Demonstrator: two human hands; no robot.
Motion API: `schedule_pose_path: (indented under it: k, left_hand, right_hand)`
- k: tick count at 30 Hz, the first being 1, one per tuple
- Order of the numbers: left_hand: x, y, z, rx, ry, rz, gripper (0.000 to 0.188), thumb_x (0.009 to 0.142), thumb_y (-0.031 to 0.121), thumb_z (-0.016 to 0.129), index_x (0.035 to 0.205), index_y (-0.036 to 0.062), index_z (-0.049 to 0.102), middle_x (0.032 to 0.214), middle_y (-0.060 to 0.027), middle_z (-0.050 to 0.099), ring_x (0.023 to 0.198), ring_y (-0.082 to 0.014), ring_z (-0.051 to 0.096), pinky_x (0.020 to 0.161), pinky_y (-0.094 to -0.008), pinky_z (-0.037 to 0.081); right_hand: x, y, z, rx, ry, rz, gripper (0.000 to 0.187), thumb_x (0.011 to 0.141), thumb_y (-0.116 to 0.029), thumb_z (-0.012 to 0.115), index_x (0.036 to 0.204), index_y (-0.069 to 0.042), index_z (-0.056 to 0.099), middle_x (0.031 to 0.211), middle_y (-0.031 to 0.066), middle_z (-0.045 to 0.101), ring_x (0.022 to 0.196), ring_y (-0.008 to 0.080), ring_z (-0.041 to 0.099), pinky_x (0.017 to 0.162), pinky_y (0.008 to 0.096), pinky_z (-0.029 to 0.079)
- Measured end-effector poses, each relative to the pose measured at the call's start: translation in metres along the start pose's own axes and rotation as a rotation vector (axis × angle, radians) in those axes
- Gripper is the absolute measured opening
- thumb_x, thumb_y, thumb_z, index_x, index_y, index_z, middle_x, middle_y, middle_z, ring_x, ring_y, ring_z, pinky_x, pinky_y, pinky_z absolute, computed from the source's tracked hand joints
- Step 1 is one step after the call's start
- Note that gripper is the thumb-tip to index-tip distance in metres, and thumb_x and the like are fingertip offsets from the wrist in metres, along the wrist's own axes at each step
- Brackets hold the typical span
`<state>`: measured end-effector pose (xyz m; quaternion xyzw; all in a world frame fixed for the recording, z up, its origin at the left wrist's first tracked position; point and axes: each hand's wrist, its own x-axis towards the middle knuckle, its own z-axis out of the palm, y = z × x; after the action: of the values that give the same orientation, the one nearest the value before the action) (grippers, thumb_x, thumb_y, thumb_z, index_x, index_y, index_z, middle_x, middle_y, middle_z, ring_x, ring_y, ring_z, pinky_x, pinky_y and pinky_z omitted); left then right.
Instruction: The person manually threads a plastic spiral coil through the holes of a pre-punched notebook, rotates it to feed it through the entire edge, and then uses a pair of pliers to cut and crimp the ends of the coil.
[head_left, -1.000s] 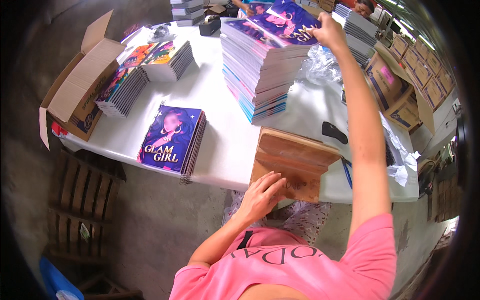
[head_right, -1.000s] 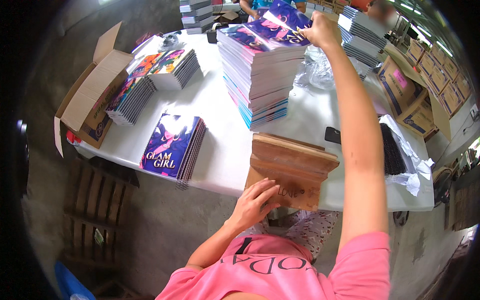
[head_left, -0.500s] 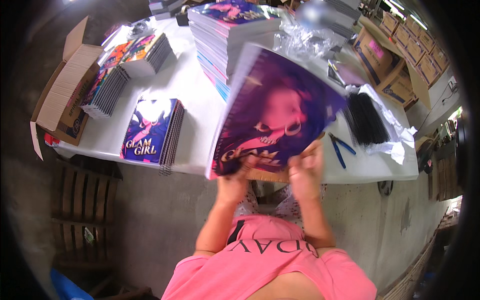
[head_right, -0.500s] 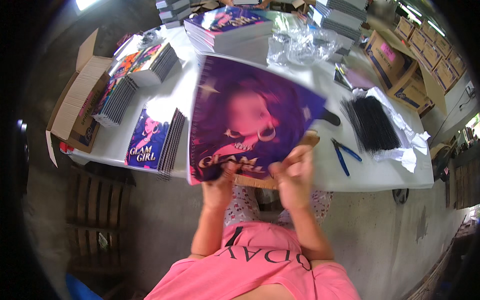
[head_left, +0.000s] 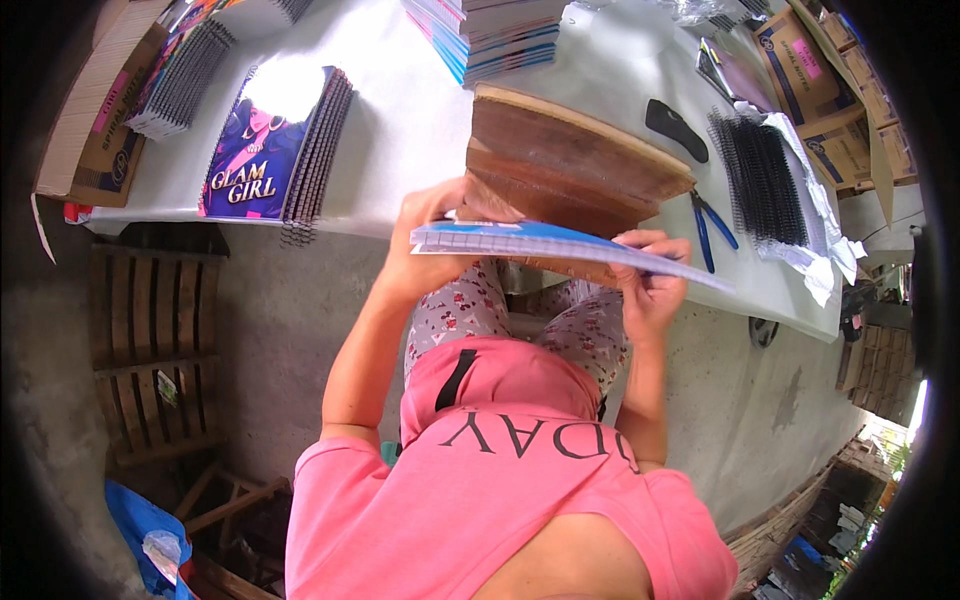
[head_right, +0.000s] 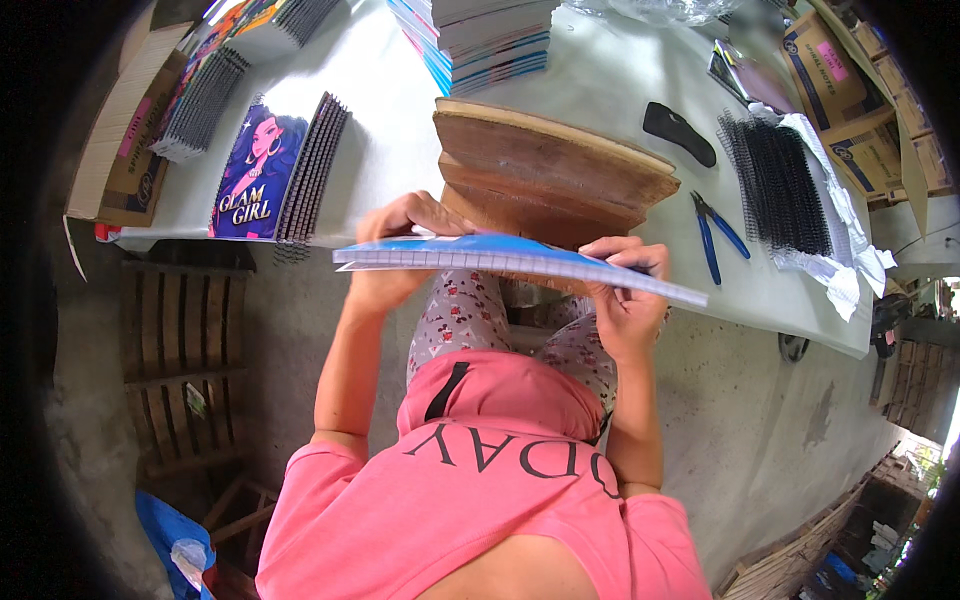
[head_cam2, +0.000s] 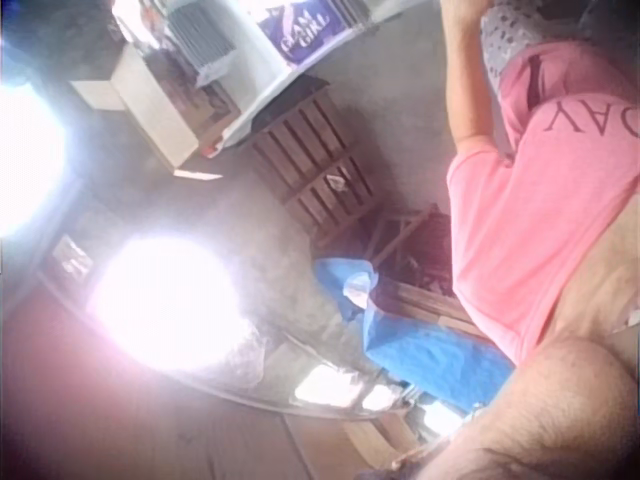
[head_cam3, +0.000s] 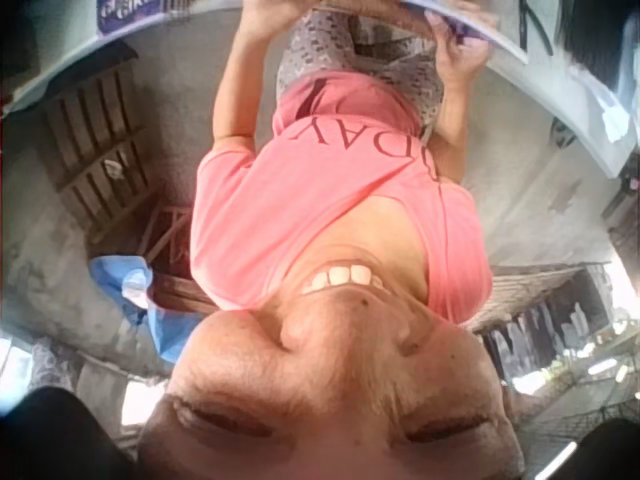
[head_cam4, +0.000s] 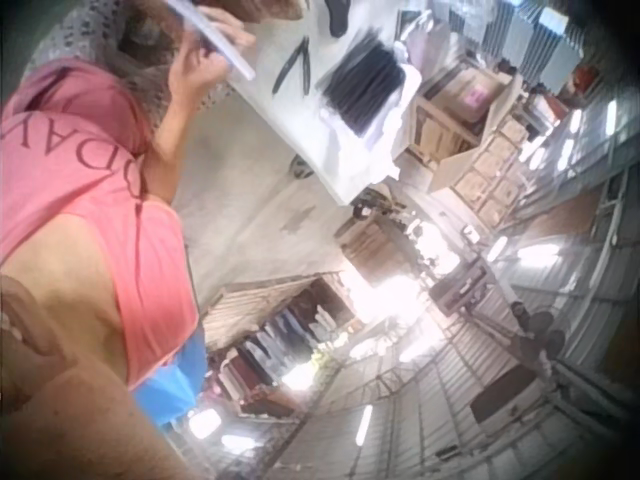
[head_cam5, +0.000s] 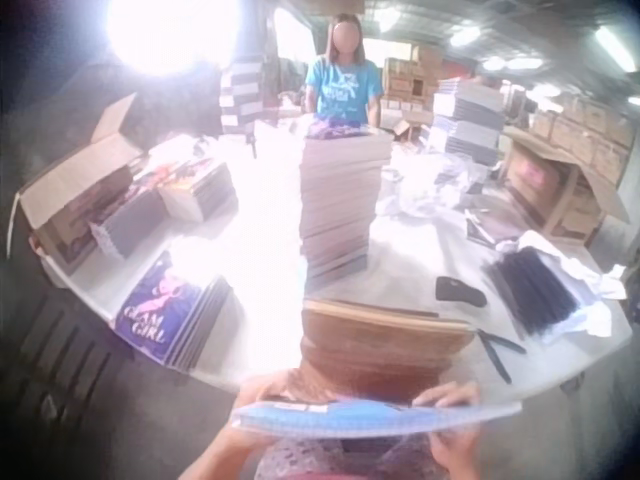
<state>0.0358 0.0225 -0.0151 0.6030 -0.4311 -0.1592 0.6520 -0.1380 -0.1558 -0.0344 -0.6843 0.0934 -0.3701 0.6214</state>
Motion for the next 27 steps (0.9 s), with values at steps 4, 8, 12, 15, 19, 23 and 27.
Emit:
schedule_pose_path:
  k: [4, 8, 12, 15, 19, 23, 27]
  left_hand:
    - [0.003, -0.006, -0.005, -0.055, -0.019, -0.363, 0.019, 0.070, -0.001, 0.076, 0.081, 0.0022, 0.061, 0.076, -0.0008, 0.062, 0.079, -0.0104, 0.061, 0.066, -0.0268, 0.050]
    - [0.002, -0.007, -0.022, 0.563, -0.090, -0.126, 0.038, 0.069, -0.001, 0.072, 0.104, 0.0061, 0.061, 0.093, -0.0144, 0.065, 0.085, -0.0287, 0.061, 0.079, -0.0345, 0.048]
    - [0.023, 0.011, -0.052, 0.423, -0.037, -0.081, 0.029, 0.074, 0.000, 0.069, 0.101, 0.0028, 0.058, 0.085, -0.0140, 0.065, 0.073, -0.0227, 0.064, 0.064, -0.0333, 0.048]
    - [0.052, 0.006, -0.060, 0.268, 0.215, 0.079, 0.024, 0.079, 0.003, 0.068, 0.100, 0.0010, 0.055, 0.085, -0.0129, 0.066, 0.071, -0.0156, 0.062, 0.064, -0.0305, 0.048]
    - [0.078, -0.025, -0.041, 0.250, 0.347, 0.121, 0.027, 0.083, 0.002, 0.064, 0.103, 0.0004, 0.046, 0.086, -0.0142, 0.065, 0.078, -0.0204, 0.063, 0.070, -0.0308, 0.048]
    - [0.078, -0.028, -0.030, 0.239, 0.362, 0.024, 0.029, 0.085, -0.002, 0.060, 0.108, 0.0016, 0.043, 0.096, -0.0121, 0.064, 0.089, -0.0166, 0.061, 0.079, -0.0294, 0.047]
    - [0.071, -0.023, -0.025, 0.250, 0.347, -0.060, 0.030, 0.085, -0.001, 0.061, 0.109, 0.0001, 0.043, 0.099, -0.0107, 0.063, 0.093, -0.0136, 0.058, 0.082, -0.0280, 0.046]
  right_hand:
    - [-0.004, 0.009, -0.003, -0.475, -0.077, 0.087, 0.031, 0.081, -0.010, 0.071, 0.104, 0.003, 0.054, 0.093, 0.0098, 0.063, 0.086, 0.0150, 0.058, 0.080, 0.0286, 0.045]
    - [-0.006, 0.014, -0.011, -0.418, -0.114, 0.146, 0.037, 0.080, -0.007, 0.071, 0.110, 0.004, 0.053, 0.096, 0.0091, 0.063, 0.088, 0.0159, 0.058, 0.082, 0.0293, 0.045]
    - [0.030, -0.031, 0.015, -0.129, -0.012, 0.059, 0.043, 0.079, -0.004, 0.071, 0.115, 0.004, 0.049, 0.106, 0.0088, 0.059, 0.093, 0.0157, 0.057, 0.084, 0.0273, 0.044]
    - [0.081, -0.063, 0.033, -0.182, 0.038, -0.074, 0.046, 0.078, -0.002, 0.072, 0.117, 0.003, 0.048, 0.108, 0.0092, 0.058, 0.095, 0.0137, 0.057, 0.085, 0.0246, 0.044]
    - [0.125, -0.063, 0.031, -0.157, -0.015, -0.065, 0.037, 0.081, -0.001, 0.069, 0.112, 0.002, 0.049, 0.098, 0.0090, 0.064, 0.088, 0.0101, 0.058, 0.082, 0.0221, 0.044]
    - [0.137, -0.059, 0.030, -0.180, -0.033, -0.088, 0.031, 0.082, -0.001, 0.068, 0.107, 0.001, 0.050, 0.092, 0.0086, 0.066, 0.083, 0.0087, 0.059, 0.079, 0.0211, 0.044]
    - [0.138, -0.058, 0.023, -0.225, -0.092, -0.028, 0.031, 0.081, -0.001, 0.068, 0.107, 0.000, 0.051, 0.092, 0.0089, 0.066, 0.083, 0.0085, 0.059, 0.077, 0.0210, 0.045]
